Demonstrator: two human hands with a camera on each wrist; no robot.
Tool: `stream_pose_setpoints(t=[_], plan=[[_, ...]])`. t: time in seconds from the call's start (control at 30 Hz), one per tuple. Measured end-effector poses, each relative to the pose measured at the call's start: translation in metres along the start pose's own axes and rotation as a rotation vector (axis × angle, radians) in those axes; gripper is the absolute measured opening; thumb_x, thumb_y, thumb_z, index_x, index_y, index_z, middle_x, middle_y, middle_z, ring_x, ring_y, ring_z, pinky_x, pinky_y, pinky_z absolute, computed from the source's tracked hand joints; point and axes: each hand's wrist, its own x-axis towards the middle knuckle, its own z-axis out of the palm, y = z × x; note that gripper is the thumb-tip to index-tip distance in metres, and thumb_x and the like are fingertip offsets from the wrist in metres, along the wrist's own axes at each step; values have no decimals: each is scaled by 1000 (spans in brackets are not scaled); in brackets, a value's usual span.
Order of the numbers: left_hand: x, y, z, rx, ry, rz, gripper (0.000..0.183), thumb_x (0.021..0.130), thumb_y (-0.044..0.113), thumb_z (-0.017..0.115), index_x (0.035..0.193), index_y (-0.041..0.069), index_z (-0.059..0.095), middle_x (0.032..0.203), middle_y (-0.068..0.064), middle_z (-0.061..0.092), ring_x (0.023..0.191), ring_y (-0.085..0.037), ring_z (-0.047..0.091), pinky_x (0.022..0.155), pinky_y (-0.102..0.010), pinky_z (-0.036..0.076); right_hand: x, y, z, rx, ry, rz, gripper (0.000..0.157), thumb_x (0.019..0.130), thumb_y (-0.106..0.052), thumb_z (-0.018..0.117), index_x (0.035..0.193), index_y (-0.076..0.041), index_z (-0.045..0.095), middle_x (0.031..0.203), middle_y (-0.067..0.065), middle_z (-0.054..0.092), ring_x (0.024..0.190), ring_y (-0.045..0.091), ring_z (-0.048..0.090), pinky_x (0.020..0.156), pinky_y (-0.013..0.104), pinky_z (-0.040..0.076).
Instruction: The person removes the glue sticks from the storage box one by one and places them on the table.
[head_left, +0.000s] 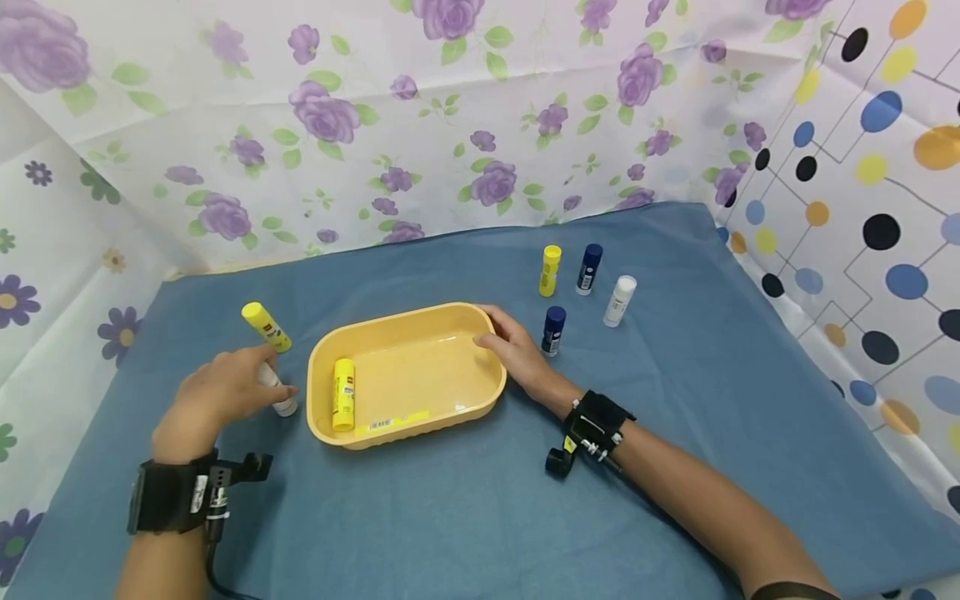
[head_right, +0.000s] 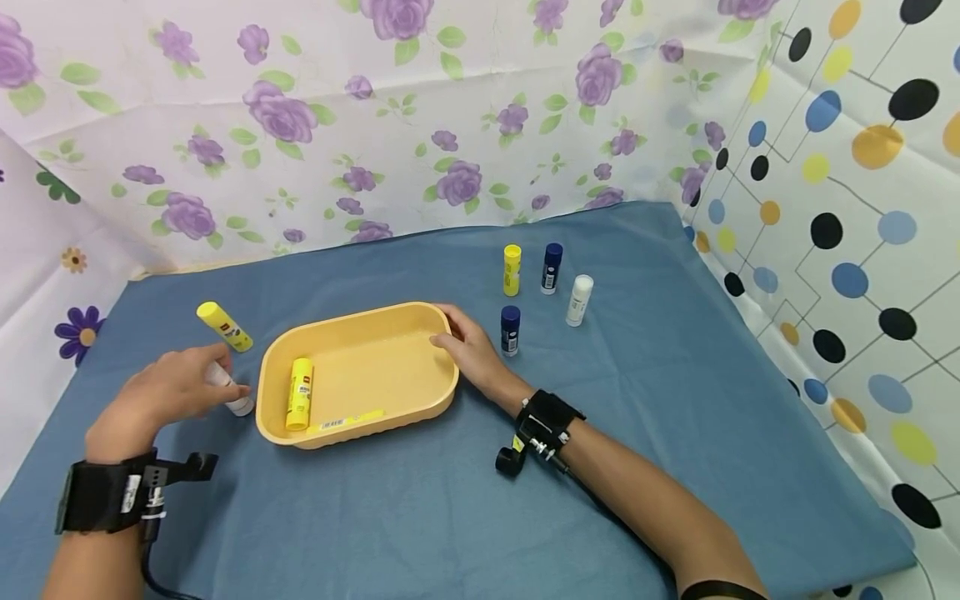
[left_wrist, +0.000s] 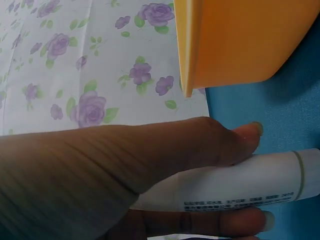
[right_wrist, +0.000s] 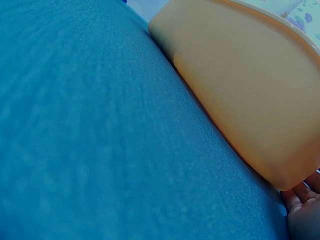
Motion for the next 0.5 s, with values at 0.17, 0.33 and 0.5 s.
stream_pose_setpoints(t=[0.17,0.33,0.5], plan=[[-3,2,-3,14,-30,-25,48,90,42,75,112,3,58,83,-10,60,73,-25,54,59,-38,43,1,2,0,-9,7,1,45,100,-3,54,145,-10,51,140,11,56,122,28,57,97,29,49],[-5,3,-6,9,-56,-37,54,89,47,75,114,3,57,82,-8,57,74,-25,53,59,-38,42,1,4,0,-6,7,-6,45,100,-3,54,145,-10,52,139,10,56,123,28,57,98,31,49],[-9,3,-9,-3,-67,-63,63,90,55,71,121,2,55,86,-9,60,78,-27,55,61,-38,44,1,3,0,-11,2,-3,45,101,-4,54,145,-9,51,140,10,56,124,29,56,99,32,49]])
